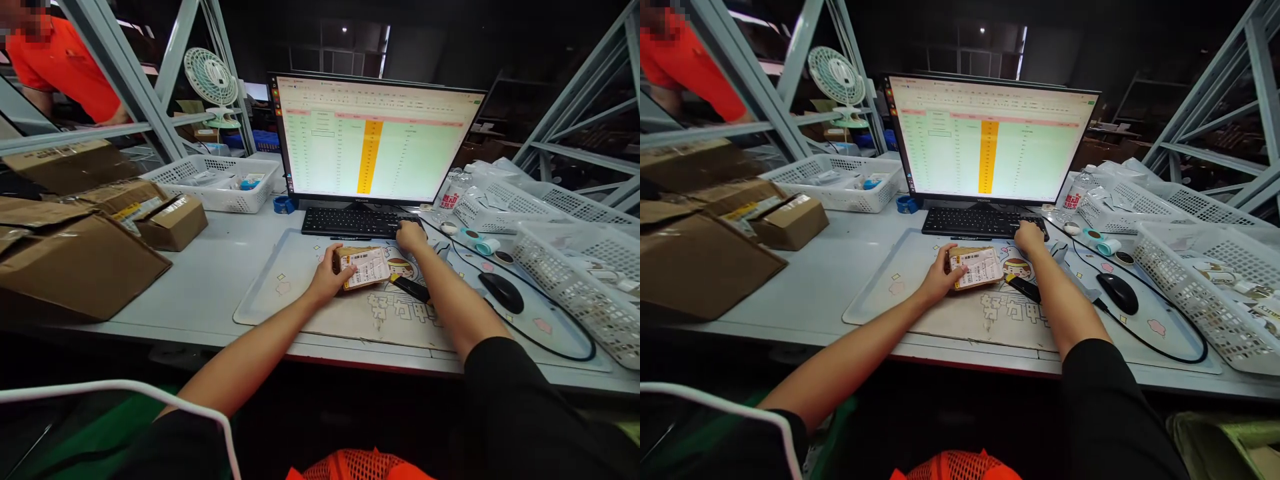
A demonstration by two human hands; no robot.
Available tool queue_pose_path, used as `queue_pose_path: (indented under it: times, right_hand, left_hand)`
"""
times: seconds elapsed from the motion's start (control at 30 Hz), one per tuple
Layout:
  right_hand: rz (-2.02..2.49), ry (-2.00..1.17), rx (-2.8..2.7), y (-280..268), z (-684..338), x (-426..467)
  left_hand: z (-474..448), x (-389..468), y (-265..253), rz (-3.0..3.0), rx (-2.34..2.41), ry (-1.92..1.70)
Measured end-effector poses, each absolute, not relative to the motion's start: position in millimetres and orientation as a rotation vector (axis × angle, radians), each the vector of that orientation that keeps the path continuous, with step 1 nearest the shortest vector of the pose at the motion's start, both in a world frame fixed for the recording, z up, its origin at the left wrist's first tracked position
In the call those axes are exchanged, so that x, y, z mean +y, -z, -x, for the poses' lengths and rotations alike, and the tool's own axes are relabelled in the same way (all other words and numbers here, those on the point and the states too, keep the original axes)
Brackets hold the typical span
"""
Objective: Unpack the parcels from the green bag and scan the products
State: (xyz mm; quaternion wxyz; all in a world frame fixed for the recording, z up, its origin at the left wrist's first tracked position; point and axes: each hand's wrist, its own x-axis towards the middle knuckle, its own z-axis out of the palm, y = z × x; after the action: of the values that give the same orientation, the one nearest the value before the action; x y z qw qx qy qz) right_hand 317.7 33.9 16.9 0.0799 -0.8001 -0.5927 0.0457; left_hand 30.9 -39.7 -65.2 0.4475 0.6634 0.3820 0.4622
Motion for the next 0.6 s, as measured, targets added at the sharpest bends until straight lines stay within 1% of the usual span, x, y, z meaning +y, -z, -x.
queue_pose_path:
  times: [0.13, 0.27, 0.43, 0.53, 0.6]
  right_hand:
    - [2.447, -0.184, -1.701, -18.3, -313.1, 38.9]
    - [2.403, -0.230, -1.714, -30.9, -304.0, 39.7]
    - [2.162, -0.229, -1.819, -73.8, -275.2, 19.7]
    - [1.764, -0.240, -1.921, -108.5, -249.1, -48.6]
    - [1.088, -0.430, -1.983, -126.1, -234.3, -120.4]
  left_hand:
    - [-32.0, -39.9, 63.2, -1.635, 0.945, -1.141]
    - [-31.8, -39.8, 63.3, -1.643, 0.950, -1.142]
    - [-30.1, -40.2, 62.7, -1.641, 0.943, -1.149]
    - [-29.5, -40.6, 60.8, -1.642, 0.965, -1.150]
    - [-29.2, -40.7, 60.1, -1.654, 0.966, -1.142]
